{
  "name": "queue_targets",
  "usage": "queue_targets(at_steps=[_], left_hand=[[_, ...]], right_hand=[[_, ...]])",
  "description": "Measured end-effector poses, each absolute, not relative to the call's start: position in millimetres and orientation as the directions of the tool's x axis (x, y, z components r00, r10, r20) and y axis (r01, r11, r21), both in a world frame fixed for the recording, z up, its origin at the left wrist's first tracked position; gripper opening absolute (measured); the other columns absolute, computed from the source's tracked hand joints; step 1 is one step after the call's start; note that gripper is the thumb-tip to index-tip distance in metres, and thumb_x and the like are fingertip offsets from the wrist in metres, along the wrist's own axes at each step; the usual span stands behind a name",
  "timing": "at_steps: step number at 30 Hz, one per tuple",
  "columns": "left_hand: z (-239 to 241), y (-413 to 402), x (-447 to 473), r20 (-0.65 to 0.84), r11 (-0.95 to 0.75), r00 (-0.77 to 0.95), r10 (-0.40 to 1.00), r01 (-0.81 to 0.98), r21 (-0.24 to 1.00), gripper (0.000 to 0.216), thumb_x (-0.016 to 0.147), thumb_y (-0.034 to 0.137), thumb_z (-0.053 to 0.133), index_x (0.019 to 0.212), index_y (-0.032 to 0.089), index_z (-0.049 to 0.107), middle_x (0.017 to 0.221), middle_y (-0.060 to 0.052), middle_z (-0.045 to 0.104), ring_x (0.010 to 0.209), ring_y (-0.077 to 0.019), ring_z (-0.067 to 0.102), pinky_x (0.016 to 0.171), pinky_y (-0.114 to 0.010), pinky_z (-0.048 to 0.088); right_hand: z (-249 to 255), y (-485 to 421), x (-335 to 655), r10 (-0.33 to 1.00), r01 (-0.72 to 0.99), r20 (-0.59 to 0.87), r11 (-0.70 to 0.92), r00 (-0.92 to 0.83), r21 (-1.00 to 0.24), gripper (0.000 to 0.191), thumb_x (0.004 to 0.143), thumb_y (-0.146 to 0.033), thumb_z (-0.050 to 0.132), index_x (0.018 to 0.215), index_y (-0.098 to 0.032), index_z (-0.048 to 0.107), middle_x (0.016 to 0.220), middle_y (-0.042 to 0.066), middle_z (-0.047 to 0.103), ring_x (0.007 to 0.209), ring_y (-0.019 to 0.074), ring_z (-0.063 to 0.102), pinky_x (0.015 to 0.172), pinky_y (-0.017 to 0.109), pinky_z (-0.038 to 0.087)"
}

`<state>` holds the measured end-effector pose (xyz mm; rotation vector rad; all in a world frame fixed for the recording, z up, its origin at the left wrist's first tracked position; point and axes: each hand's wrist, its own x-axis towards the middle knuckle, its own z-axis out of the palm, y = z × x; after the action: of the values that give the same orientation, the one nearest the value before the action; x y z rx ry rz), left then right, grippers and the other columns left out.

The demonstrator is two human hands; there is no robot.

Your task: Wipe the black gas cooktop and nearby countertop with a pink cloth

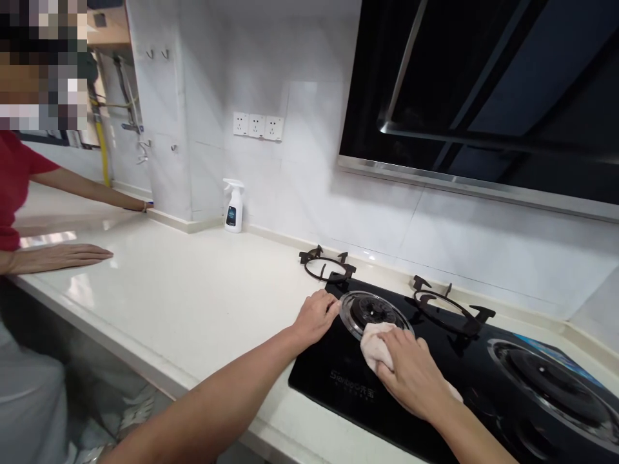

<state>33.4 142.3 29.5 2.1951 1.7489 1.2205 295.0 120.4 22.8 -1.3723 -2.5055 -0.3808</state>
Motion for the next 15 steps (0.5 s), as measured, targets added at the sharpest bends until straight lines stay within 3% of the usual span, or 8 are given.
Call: queue_targets(at_steps=[4,8,15], left_hand=[[27,146,36,0.525,-0.361,0.051,0.850,0.782,0.508,0.028,0.104,0.035,0.050,0.087,0.023,0.067,0.094,-0.003,0.065,0.098,-0.0206,0.061,0.090,-0.034,0.046],[25,150,37,0.520,-0.368,0.064,0.852,0.779,0.508,0.027,0.103,0.033,0.050,0.085,0.023,0.067,0.093,-0.003,0.065,0.095,-0.0198,0.061,0.088,-0.033,0.046],[25,155,30,0.540,-0.381,0.035,0.841,0.747,0.545,0.026,0.103,0.032,0.049,0.086,0.023,0.066,0.090,-0.002,0.064,0.091,-0.0185,0.061,0.086,-0.030,0.048]], right_hand=[[34,137,263,0.713,0.791,0.361,0.596,-0.602,0.141,0.029,0.089,-0.030,0.050,0.113,-0.020,0.063,0.132,0.012,0.058,0.118,0.0288,0.052,0.097,0.042,0.037],[42,149,243,0.721,0.776,0.292,0.607,-0.628,0.171,0.020,0.091,-0.029,0.048,0.103,-0.019,0.061,0.109,0.010,0.063,0.102,0.0259,0.054,0.090,0.039,0.036],[47,153,207,0.743,0.805,0.311,0.555,-0.593,0.210,0.027,0.096,-0.033,0.047,0.109,-0.015,0.062,0.114,0.015,0.062,0.108,0.0320,0.050,0.094,0.045,0.035]])
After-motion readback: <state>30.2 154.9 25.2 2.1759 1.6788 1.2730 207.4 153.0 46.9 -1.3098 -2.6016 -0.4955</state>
